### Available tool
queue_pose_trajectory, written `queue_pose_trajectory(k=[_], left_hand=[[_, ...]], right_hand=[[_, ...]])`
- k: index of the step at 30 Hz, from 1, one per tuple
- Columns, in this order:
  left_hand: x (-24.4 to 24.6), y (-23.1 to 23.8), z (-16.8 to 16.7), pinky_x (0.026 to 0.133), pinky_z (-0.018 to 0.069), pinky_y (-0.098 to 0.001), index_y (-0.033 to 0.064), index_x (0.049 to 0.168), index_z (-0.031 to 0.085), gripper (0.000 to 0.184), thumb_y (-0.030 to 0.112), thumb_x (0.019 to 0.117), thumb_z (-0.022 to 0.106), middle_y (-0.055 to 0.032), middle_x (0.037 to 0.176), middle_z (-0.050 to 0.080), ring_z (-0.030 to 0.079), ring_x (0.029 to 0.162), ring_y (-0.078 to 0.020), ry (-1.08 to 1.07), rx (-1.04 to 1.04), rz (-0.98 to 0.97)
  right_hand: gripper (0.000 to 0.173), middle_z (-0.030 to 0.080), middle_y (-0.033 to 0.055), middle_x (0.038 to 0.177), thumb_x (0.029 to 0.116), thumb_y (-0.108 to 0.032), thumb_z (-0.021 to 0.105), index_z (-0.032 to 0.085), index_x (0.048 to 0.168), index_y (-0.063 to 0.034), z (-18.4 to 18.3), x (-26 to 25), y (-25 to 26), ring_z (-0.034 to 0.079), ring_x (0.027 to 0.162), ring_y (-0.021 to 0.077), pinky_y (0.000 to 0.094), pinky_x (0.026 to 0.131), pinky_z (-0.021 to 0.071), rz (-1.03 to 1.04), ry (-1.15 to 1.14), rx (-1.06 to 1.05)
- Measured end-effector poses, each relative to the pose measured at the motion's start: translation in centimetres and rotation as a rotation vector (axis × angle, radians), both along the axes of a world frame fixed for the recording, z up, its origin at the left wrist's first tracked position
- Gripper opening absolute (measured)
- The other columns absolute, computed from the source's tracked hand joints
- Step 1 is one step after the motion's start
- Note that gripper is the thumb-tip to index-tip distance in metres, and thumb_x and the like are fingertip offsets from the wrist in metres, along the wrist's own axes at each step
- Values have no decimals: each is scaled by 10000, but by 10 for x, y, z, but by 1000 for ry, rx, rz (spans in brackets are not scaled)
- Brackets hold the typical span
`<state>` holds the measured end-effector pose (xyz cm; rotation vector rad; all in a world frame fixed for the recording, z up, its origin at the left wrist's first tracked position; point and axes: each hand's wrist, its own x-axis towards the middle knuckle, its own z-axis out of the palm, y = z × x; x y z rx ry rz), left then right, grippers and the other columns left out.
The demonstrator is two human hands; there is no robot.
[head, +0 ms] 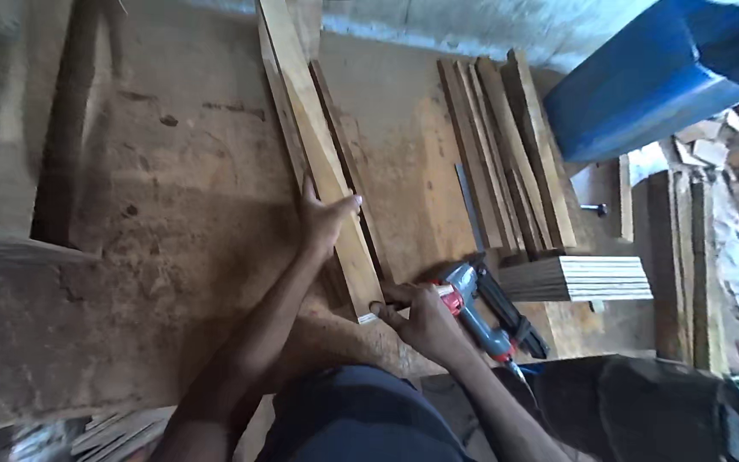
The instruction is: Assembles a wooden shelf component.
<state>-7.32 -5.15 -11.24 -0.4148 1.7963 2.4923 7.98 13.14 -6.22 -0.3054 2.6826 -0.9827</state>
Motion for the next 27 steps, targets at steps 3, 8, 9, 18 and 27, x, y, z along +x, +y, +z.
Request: queue_pose_trajectory(k=[3, 8, 9, 18, 27], left_hand=[[-3, -1, 1, 701, 679, -494, 155, 1595, 262, 1033, 44, 771, 875, -201, 1189, 680, 750, 858, -342, 10, 10, 7], [-4, 0, 2, 669, 675, -496, 147, 1590, 263, 1014, 7, 779, 856, -209, 1154, 686, 745, 819, -355, 26, 43, 9], [-4, 0, 2, 666, 675, -492, 145, 1596, 255, 1019, 3, 783, 853, -207, 1150, 686, 744, 820, -354, 28, 47, 9], [-4, 1, 1, 671, 676, -483, 132, 1580, 257, 999, 4, 786, 850, -217, 1133, 678, 743, 822, -354, 42, 43, 17], [-1, -1, 2, 712, 680, -478, 139, 1608, 236, 1023, 48, 800, 856, -192, 1217, 667, 747, 871, -334, -6, -58, 18]], right_hand=[[250, 744, -140, 907, 960, -453, 666, 764, 1101, -272, -1, 0, 0, 695, 829, 12, 358, 803, 600, 9, 34, 20], [281, 751, -125, 955, 952, -439, 693, 760, 1172, -279, 1, -2, 0, 696, 884, 33, 422, 876, 574, -15, -24, 31], [283, 751, -131, 960, 956, -449, 684, 757, 1173, -283, 1, -3, 0, 693, 889, 31, 436, 890, 562, -11, -30, 38], [378, 679, 107, 1289, 997, -234, 609, 646, 1333, -63, -5, 17, 66, 646, 1193, 239, 484, 1020, 543, -405, 484, -33], [1167, 445, 397, 1415, 708, -291, 888, 207, 1614, -16, -181, 30, 182, 487, 1269, 580, 715, 986, 444, -717, -160, 622]])
